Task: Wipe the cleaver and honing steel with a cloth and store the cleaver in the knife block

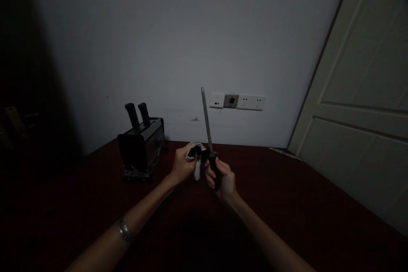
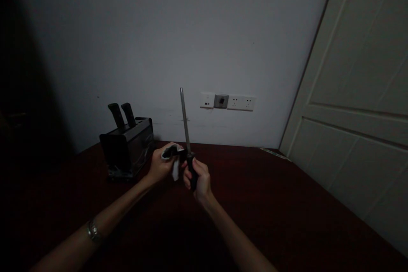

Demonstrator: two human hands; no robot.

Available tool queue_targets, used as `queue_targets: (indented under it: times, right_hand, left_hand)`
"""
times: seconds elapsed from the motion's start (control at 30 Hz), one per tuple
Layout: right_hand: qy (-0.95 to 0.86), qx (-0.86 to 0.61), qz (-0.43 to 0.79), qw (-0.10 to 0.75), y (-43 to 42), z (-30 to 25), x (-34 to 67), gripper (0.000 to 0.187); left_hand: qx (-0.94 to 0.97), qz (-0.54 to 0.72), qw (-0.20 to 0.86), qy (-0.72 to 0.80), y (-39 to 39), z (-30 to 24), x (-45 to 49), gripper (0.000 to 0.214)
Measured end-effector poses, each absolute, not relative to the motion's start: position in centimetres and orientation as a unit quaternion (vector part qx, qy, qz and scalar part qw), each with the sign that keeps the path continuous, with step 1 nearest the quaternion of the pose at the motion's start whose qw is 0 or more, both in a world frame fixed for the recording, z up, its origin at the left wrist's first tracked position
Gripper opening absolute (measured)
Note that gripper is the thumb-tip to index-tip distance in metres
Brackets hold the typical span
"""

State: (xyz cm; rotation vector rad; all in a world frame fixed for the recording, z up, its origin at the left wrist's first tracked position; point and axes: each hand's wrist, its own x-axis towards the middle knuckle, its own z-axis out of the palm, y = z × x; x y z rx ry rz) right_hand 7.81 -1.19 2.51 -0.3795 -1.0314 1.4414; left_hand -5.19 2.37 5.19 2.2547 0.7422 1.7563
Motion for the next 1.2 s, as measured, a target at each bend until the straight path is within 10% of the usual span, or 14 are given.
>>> queue_targets:
  times: [0.5, 1.2]
  right_hand:
    - [-0.498, -0.223, 0.499, 0.674, -1.6, 3.3, 7.2, 0.033]
    - [-0.513, -0.206, 0.513, 0.657, -1.9, 2.7, 6.9, 0.030]
  left_hand:
    - [0.807, 0.571, -0.075, 0.129, -0.2, 6.1, -5.4, 0.030]
    - [0.675, 0.639, 0.165, 0.332, -0.1, 6.5, -3.7, 0.015]
